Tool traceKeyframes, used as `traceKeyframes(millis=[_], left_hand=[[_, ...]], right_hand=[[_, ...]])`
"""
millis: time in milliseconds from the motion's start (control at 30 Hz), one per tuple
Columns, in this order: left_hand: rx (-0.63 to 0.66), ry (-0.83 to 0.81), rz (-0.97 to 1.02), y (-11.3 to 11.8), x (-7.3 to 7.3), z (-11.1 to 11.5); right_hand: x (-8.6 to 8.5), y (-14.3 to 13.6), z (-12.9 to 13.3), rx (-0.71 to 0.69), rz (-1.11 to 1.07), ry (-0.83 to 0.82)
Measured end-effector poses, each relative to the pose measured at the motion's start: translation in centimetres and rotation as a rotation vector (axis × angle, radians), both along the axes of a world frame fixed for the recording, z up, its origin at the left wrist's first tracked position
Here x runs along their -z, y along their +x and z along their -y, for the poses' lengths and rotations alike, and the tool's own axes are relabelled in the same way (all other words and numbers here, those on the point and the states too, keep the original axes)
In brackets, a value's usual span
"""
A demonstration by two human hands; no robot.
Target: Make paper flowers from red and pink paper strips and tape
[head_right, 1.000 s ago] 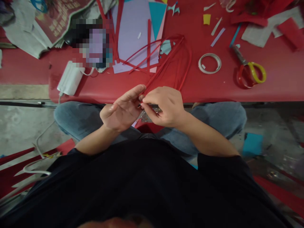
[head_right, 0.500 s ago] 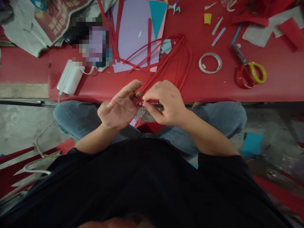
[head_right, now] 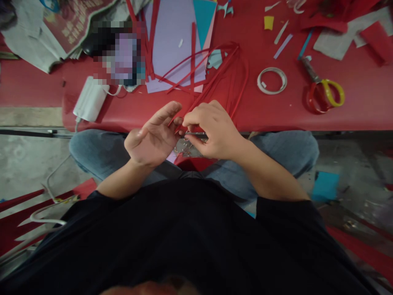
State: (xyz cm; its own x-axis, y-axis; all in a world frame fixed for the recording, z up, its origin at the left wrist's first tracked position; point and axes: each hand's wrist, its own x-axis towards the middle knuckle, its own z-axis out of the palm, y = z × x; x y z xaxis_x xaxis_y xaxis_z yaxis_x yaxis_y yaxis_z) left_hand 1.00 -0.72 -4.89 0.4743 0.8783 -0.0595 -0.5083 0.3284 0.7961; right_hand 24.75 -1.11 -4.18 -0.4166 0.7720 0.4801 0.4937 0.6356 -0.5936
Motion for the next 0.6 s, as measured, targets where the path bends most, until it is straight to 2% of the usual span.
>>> traceKeyframes(millis=[167,267,467,600], left_hand=[[-0.013,0.004,0.019,0.1,0.6,-0.1],[-0.019,0.018,0.028,0.1,1.0,-0.2],[-0.02,0.018,0.025,0.1,0.8,-0.1],[-0.02,0.016,0.01,0.1,0.8,-0.2]], right_hand=[[-0.3,-0.1,-0.1,-0.064,-0.006,0.001],[0.0,-0.5,-0.1,-0.031,-0.039,-0.034],[0.6,-0.7,-0.1,-0.06,-0.059,-0.138],[0.8,-0.6,0.0,-0.077,-0.09,-0.119]])
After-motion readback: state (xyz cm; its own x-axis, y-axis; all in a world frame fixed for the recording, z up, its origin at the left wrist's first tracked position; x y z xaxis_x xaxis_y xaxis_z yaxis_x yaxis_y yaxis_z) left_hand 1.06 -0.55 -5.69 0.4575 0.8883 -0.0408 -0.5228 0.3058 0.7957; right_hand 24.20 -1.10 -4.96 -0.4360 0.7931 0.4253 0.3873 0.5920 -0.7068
